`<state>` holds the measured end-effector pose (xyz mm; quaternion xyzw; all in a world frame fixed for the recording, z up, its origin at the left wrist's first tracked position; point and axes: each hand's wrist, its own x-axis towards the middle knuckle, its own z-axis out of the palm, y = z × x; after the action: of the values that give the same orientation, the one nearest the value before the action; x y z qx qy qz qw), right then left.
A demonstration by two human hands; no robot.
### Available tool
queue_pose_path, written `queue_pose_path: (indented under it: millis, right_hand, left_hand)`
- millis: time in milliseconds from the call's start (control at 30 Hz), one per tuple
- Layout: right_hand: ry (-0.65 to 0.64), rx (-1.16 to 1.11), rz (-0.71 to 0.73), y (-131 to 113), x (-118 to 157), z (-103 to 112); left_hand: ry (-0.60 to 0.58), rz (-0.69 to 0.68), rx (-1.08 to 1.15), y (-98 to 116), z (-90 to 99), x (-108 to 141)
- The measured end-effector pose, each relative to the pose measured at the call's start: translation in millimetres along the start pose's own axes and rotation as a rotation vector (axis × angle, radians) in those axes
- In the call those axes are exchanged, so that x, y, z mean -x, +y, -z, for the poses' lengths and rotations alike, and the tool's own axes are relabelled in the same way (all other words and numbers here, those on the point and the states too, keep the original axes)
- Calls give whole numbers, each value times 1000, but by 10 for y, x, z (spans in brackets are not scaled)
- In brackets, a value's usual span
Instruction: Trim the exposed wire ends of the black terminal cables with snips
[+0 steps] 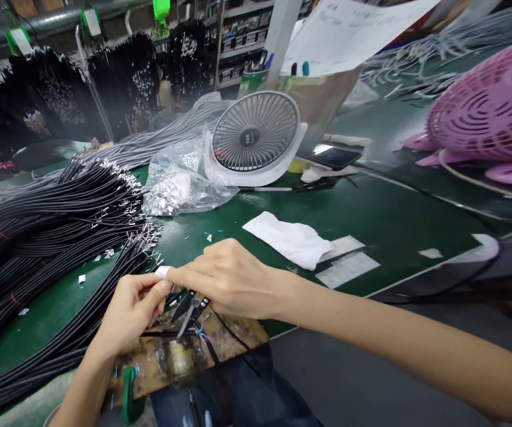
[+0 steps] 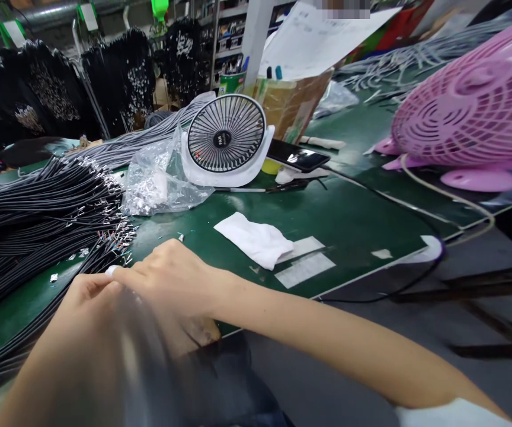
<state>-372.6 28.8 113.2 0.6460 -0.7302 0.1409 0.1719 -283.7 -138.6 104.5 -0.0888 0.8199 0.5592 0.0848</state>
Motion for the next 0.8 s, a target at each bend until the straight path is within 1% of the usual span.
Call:
queue_pose_path:
  millis: [67, 133, 167, 233, 267, 333, 367, 433, 467, 500, 533, 567, 633, 700, 733, 800]
  right_hand:
    - [-165, -13, -56, -25, -46, 76]
    - [-290, -91, -128, 0, -104, 126]
    - [-328, -177, -161, 34, -133, 128]
    - [-344, -447, -238, 127, -176, 73]
    - [-326, -616, -283, 179, -186, 21]
    - [-222, -932, -408, 266, -174, -98]
    - [-130, -1032, -468, 293, -151, -149]
    - [82, -1091, -543, 300, -79, -197]
    - [167, -1059, -534, 278, -33, -189]
    - [211, -997, -494, 242, 12, -160]
    - [211, -906, -429, 193, 53, -113]
    - [181, -785, -347, 138, 87, -57]
    - [42, -481, -202, 27, 117, 63]
    - [-128, -238, -115, -56, 99, 157]
    - [-205, -162, -88, -83, 76, 189]
    - [-329, -84, -51, -104, 22, 227]
  left_hand:
    - [12, -36, -45, -17, -16, -18]
    - [16, -101, -105, -25, -9, -31]
    - [16, -143, -138, -22, 4, -33]
    - [23, -232, -190, -2, 45, -28]
    - [30, -261, -199, 12, 68, -22]
    - [57, -269, -195, 40, 106, -10]
    - [71, -255, -190, 50, 118, -5]
    - [84, -217, -193, 60, 120, 3]
    - [78, -198, -197, 61, 113, 7]
    - [67, -184, -204, 61, 103, 12]
    - [57, -176, -214, 60, 90, 18]
    - [49, -173, -225, 59, 78, 23]
    - [48, -184, -251, 54, 57, 32]
    - [57, -197, -269, 48, 44, 33]
    - [59, -198, -274, 45, 40, 29]
    - [67, -206, -289, 40, 37, 17]
